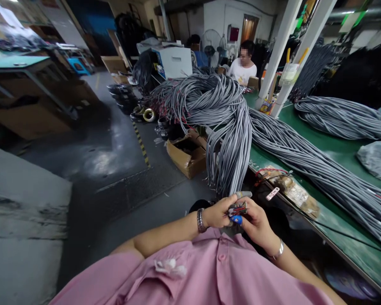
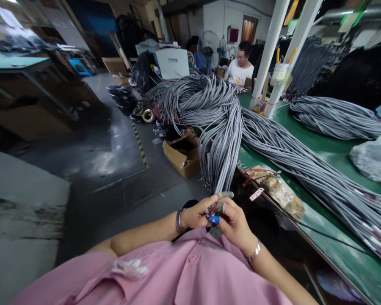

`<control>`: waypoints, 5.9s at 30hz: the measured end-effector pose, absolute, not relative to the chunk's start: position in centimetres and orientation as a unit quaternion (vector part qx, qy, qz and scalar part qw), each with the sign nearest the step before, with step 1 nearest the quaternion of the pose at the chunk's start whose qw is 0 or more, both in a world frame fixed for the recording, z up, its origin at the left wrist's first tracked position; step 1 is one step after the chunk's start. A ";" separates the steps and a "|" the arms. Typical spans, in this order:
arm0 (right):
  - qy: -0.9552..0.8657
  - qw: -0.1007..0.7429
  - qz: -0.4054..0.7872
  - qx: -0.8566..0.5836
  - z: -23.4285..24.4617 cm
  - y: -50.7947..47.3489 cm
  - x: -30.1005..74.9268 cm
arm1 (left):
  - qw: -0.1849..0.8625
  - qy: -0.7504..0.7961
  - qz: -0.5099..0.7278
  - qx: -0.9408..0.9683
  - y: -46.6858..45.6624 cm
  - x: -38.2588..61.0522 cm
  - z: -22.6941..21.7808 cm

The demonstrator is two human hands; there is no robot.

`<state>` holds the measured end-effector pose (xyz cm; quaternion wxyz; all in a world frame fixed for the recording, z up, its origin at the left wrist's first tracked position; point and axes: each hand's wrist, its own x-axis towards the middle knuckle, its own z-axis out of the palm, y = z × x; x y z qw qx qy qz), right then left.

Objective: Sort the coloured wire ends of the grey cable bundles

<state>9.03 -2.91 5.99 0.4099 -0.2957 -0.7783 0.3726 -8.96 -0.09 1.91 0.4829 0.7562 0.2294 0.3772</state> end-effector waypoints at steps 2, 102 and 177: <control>-0.777 0.409 0.379 -0.293 5.8 -3.2 8.8 | 0.490 0.213 0.365 0.762 -0.1 -9.4 2.3; -0.384 0.537 0.629 -0.412 -0.2 -1.1 15.2 | 0.569 0.434 0.352 0.604 0.6 -0.8 0.4; -0.372 0.545 0.616 -0.431 -1.0 -1.3 14.4 | 0.566 0.454 0.446 0.524 0.7 -1.0 -0.6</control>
